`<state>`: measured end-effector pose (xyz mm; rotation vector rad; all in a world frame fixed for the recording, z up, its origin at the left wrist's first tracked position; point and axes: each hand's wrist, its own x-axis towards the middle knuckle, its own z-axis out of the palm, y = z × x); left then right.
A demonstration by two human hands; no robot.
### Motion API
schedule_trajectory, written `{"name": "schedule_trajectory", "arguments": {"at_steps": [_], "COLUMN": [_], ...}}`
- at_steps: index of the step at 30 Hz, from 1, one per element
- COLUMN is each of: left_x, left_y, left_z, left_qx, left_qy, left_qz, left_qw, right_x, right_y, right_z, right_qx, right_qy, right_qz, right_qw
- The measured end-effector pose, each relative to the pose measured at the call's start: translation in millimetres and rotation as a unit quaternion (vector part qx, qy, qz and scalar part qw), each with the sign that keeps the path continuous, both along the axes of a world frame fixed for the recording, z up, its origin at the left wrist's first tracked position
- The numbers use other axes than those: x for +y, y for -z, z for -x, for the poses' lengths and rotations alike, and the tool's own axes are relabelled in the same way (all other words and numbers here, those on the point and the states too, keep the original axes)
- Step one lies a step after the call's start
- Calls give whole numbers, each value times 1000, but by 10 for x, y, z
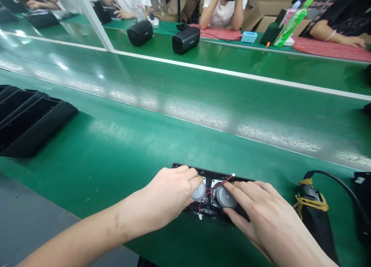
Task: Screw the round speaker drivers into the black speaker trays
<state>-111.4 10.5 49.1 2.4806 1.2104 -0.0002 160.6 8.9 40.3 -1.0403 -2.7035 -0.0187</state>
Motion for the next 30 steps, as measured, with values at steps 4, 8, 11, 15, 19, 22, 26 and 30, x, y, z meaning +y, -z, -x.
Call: {"name": "schedule_trajectory", "arguments": {"at_steps": [4,8,11,15,19,22,26,30], "left_x": [1,20,21,-12,-40,-45,-46,-50], "left_y": [19,26,28,34,53,73,88,102], "left_z": [21,26,11,-4,0,2,-7,-7], "left_qx": [-12,-23,-16,-14,-17,-22,-33,-40], "left_qy": [4,3,-1,-6,-2,-7,-10,-14], "left_qz": [4,7,2,2,-8,-6,-12,-16], "left_qw": [1000,1000,1000,1000,1000,1000,999,999], "right_x": [-3,9,20,20,3,-10,-11,-6], "right_y": [17,23,30,51,60,58,53,38], "right_z": [0,-6,-9,-15,-13,-2,6,1], "right_qx": [19,21,15,16,19,21,19,14], "right_qy": [10,9,7,12,16,22,20,21], "right_qz": [4,2,14,9,16,9,5,9], "right_qw": [1000,1000,1000,1000,1000,999,1000,1000]}}
